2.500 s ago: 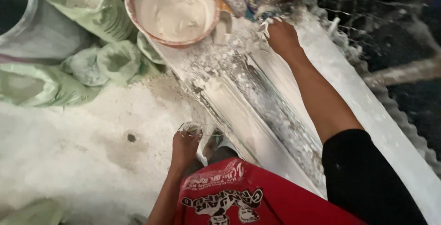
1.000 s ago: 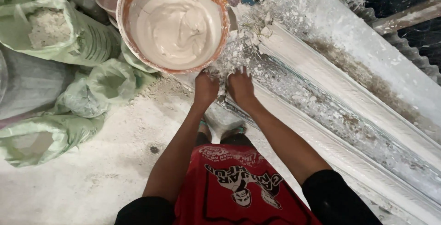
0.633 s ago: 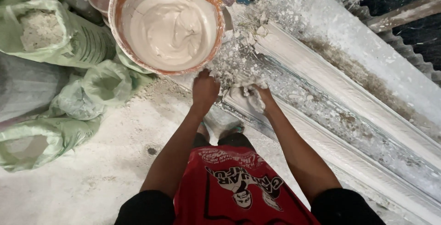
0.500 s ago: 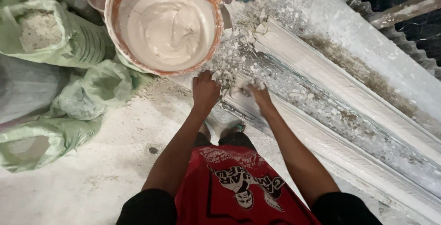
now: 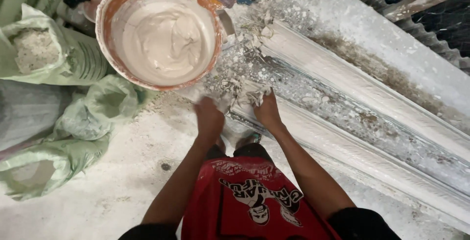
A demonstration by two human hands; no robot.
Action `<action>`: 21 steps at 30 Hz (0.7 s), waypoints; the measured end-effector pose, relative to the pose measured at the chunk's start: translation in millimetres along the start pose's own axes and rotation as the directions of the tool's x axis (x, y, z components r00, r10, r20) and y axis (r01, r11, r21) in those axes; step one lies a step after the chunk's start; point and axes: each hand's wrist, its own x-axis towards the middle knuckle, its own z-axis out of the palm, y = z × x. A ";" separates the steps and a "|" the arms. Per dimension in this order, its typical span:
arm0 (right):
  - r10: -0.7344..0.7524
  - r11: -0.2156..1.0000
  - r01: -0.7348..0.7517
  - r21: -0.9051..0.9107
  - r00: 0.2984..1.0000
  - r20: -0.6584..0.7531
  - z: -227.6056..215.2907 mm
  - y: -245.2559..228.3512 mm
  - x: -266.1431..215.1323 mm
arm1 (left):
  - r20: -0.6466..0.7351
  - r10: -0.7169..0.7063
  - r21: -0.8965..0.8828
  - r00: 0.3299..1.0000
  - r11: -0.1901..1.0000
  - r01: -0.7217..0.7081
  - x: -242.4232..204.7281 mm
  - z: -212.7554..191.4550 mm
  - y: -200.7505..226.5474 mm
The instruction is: Applying and smoothing plaster mix into long decorative molds by hand and with a scraper.
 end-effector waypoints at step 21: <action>0.145 0.988 -0.147 0.056 0.989 0.036 -23.6 -2.0 -30.3 | 0.247 0.569 0.207 0.784 0.759 -0.617 16.7 6.9 16.9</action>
